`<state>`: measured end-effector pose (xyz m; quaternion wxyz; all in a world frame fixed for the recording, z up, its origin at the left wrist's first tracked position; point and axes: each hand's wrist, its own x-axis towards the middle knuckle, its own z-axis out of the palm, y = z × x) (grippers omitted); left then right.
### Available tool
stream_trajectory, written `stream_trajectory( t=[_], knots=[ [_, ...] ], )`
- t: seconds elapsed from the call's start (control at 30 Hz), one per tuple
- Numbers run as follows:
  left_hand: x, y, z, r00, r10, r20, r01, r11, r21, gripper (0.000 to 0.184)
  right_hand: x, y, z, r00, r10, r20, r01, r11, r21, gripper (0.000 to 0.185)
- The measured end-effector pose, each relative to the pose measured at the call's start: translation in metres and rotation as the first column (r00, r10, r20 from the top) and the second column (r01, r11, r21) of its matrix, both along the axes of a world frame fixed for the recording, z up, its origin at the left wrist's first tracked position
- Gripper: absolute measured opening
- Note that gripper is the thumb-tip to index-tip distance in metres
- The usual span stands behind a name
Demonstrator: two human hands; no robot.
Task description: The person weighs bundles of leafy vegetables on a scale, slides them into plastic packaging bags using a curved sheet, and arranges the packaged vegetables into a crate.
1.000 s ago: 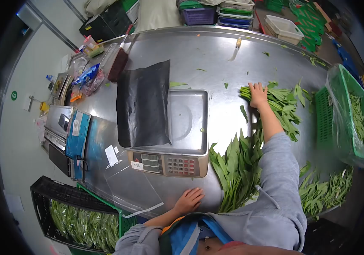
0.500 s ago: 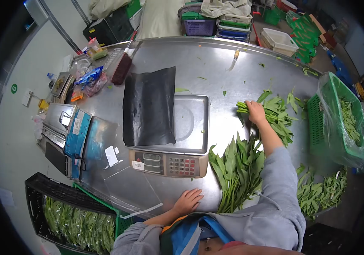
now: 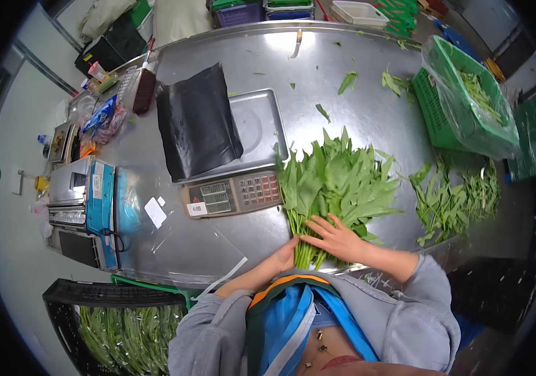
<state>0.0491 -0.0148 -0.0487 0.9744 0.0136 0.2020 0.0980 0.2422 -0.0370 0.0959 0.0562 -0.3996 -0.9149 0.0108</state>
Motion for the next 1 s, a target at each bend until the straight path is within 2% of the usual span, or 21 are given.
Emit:
stream_trajectory(
  t=[0.03,0.07,0.1,0.13,0.17,0.27,0.33,0.37,0.43,0.47,0.5,0.57,0.6,0.63,0.7,0.77,0.83,0.87,0.9,0.97,1.0],
  knots=[
    [-0.004,-0.002,-0.002,1.0,-0.012,-0.002,0.012,1.0,-0.002,0.07,0.0,-0.016,0.011,0.99,-0.141,-0.013,0.139,0.986,-0.09,0.054],
    [-0.006,-0.002,-0.004,0.999,-0.018,-0.027,0.021,0.993,0.118,0.065,0.001,-0.034,0.017,0.96,-0.28,-0.011,0.273,0.945,-0.179,0.059],
    [-0.009,-0.004,-0.005,0.998,-0.027,-0.055,0.039,0.972,0.231,0.06,0.003,-0.062,-0.002,0.955,-0.296,-0.013,0.288,0.939,-0.189,0.059],
    [-0.009,-0.001,-0.006,0.997,-0.059,-0.051,0.071,0.961,0.268,0.054,0.004,-0.095,-0.037,0.647,-0.703,-0.294,0.454,0.666,-0.593,0.061],
    [-0.004,0.002,0.007,0.982,-0.071,-0.174,0.122,0.946,0.302,0.049,0.003,-0.116,-0.062,0.121,-0.952,-0.281,0.292,0.305,-0.907,0.063],
    [0.003,0.0,0.007,0.959,-0.117,-0.258,0.206,0.913,0.351,0.045,-0.017,-0.115,-0.097,-0.207,-0.976,-0.069,-0.231,0.117,-0.966,0.068],
    [0.007,-0.003,0.01,0.939,-0.128,-0.318,0.303,0.742,0.598,0.042,-0.028,-0.092,-0.124,-0.404,-0.914,-0.034,-0.416,0.217,-0.883,0.058],
    [0.007,-0.008,0.013,0.938,-0.138,-0.317,0.31,0.741,0.596,0.042,-0.041,-0.078,-0.104,-0.443,-0.885,-0.145,-0.264,0.283,-0.922,0.047],
    [0.0,-0.012,0.033,0.898,-0.12,-0.424,0.439,0.34,0.832,0.043,-0.052,-0.073,-0.087,-0.223,-0.868,-0.443,0.1,0.432,-0.896,0.04],
    [-0.008,-0.014,0.048,0.919,-0.101,-0.381,0.392,0.348,0.852,0.045,-0.053,-0.081,-0.078,-0.06,-0.887,-0.458,0.227,0.435,-0.871,0.039],
    [-0.017,-0.023,0.045,0.949,-0.054,-0.312,0.305,0.416,0.856,0.045,-0.055,-0.088,-0.081,-0.067,-0.887,-0.456,0.218,0.433,-0.874,0.039],
    [-0.032,-0.044,0.027,0.939,0.054,-0.338,0.127,0.863,0.489,0.044,-0.064,-0.103,-0.088,-0.438,-0.807,-0.396,-0.149,0.499,-0.854,0.039],
    [-0.037,-0.048,0.023,0.979,0.079,-0.189,-0.017,0.951,0.308,0.042,-0.069,-0.102,-0.085,-0.56,-0.81,-0.176,-0.349,0.424,-0.836,0.037],
    [-0.043,-0.05,0.013,0.977,0.081,-0.195,-0.018,0.953,0.301,0.042,-0.07,-0.106,-0.102,-0.565,-0.825,0.001,-0.486,0.332,-0.808,0.036],
    [-0.051,-0.047,0.005,0.953,-0.08,-0.294,0.101,0.993,0.056,0.039,-0.076,-0.11,-0.117,-0.529,-0.809,0.257,-0.72,0.267,-0.641,0.034],
    [-0.052,-0.049,0.017,0.935,-0.052,-0.352,0.105,0.985,0.134,0.039,-0.079,-0.109,-0.116,-0.497,-0.835,0.237,-0.707,0.231,-0.669,0.036],
    [-0.048,-0.051,0.019,0.926,-0.036,-0.376,0.254,0.797,0.547,0.039,-0.08,-0.102,-0.116,-0.47,-0.857,0.213,-0.686,0.203,-0.698,0.039],
    [-0.046,-0.048,0.005,0.928,-0.052,-0.368,0.299,0.691,0.658,0.039,-0.079,-0.098,-0.123,-0.343,-0.939,-0.016,-0.495,0.195,-0.847,0.039],
    [-0.044,-0.047,0.012,0.929,-0.052,-0.366,0.298,0.691,0.658,0.039,-0.078,-0.095,-0.126,-0.143,-0.968,-0.205,-0.272,0.237,-0.933,0.04],
    [-0.044,-0.044,0.033,0.94,-0.001,-0.341,0.291,0.524,0.8,0.036,-0.078,-0.091,-0.088,-0.112,-0.959,-0.26,-0.193,0.277,-0.941,0.04],
    [-0.048,-0.046,0.034,0.966,-0.034,-0.255,0.227,0.577,0.784,0.041,-0.08,-0.096,-0.079,-0.182,-0.938,-0.296,-0.253,0.336,-0.907,0.041]
  ],
)
